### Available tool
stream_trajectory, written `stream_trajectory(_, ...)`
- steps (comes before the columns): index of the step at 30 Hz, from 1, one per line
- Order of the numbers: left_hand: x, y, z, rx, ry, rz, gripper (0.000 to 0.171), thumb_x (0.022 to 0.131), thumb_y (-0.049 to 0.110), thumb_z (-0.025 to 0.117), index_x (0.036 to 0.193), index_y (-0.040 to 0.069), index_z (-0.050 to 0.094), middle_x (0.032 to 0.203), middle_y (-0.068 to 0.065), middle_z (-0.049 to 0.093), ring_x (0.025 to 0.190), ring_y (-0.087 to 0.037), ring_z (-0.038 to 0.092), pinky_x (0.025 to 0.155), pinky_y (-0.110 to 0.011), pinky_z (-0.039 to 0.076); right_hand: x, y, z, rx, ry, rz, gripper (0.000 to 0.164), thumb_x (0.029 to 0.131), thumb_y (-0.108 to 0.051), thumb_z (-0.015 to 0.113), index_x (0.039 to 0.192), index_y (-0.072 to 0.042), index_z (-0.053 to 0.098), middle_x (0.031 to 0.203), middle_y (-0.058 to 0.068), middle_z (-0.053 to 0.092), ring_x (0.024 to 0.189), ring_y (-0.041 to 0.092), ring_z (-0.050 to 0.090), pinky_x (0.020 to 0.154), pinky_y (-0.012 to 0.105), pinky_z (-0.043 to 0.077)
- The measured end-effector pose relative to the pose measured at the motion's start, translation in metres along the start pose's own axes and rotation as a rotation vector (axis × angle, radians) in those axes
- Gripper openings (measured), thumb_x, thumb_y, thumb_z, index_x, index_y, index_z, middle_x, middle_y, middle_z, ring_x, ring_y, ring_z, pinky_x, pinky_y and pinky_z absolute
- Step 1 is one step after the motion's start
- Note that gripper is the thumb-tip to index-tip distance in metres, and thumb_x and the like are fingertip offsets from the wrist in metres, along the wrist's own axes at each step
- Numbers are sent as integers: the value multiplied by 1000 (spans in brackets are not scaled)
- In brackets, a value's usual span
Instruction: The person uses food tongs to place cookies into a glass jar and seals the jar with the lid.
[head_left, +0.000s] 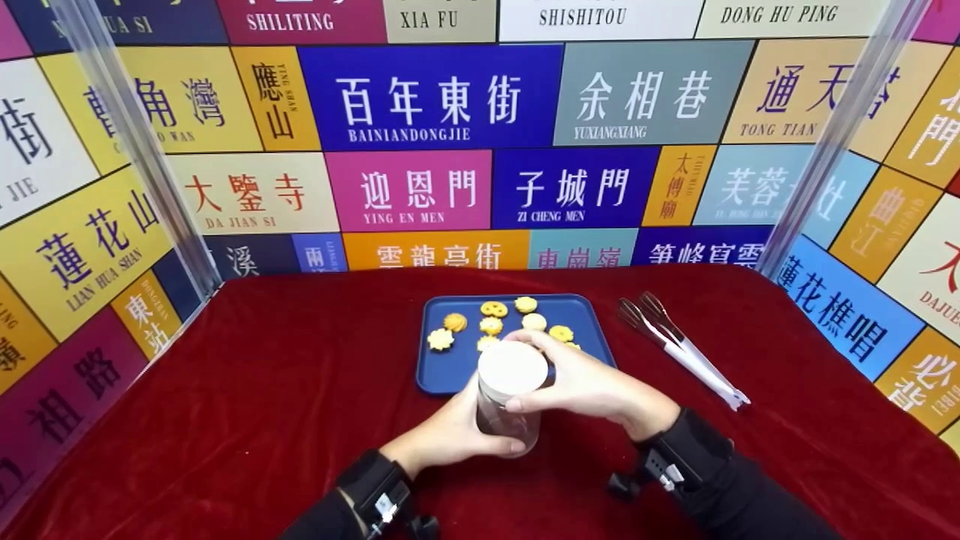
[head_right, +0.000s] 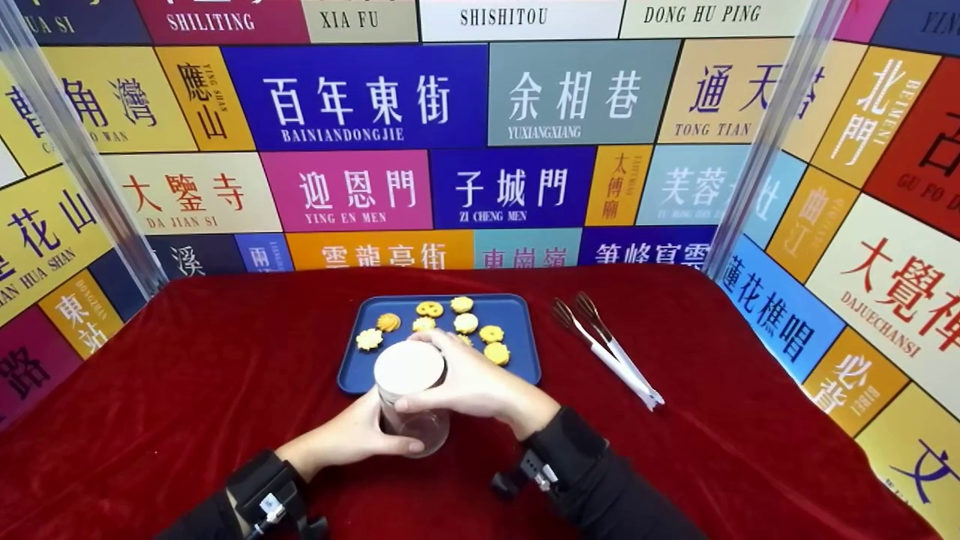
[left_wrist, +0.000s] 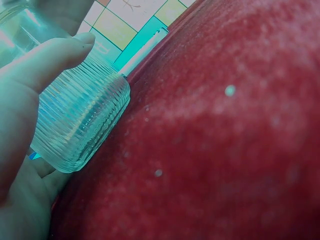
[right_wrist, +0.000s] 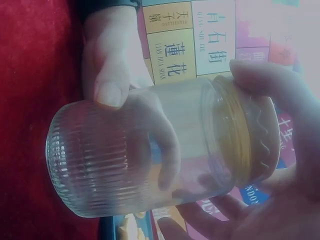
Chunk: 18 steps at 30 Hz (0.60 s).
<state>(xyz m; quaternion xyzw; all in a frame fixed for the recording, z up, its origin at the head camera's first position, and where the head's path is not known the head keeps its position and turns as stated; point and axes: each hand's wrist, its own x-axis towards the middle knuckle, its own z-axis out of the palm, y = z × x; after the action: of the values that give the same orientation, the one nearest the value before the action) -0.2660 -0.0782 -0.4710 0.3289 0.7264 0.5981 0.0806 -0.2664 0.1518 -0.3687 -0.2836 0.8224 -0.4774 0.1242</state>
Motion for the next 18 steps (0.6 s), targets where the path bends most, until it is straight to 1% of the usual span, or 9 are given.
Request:
stream_trajectory(3,0,0,0,2,3,-2,118,81,19,94,168,23,15,159,5,43,146,-13,44,125,-33,31,1,1,0,34,-9,10,81,82,-32,94,149,-17,51,132,6,64,125,25,57,109,47,42)
stream_trajectory(8,0,0,0,16,7,-7,117,81,20,95,168,22,16,159,6,44,146,-12,43,125,-34,30,1,1,0,59,-10,23,81,81,-30,94,147,-14,50,132,7,65,125,25,57,109,46,42)
stream_trajectory(13,0,0,0,17,1,-19,118,81,20,95,168,22,15,160,7,42,146,-9,42,125,-33,30,1,2,-1,69,-11,32,80,81,-30,95,147,-15,51,133,8,63,126,26,56,109,46,42)
stream_trajectory(18,1,0,0,6,-1,-8,118,81,20,95,168,23,15,160,7,42,147,-11,42,125,-34,31,1,2,-1,81,-2,15,79,82,-29,95,147,-16,52,133,8,63,125,26,57,108,46,44)
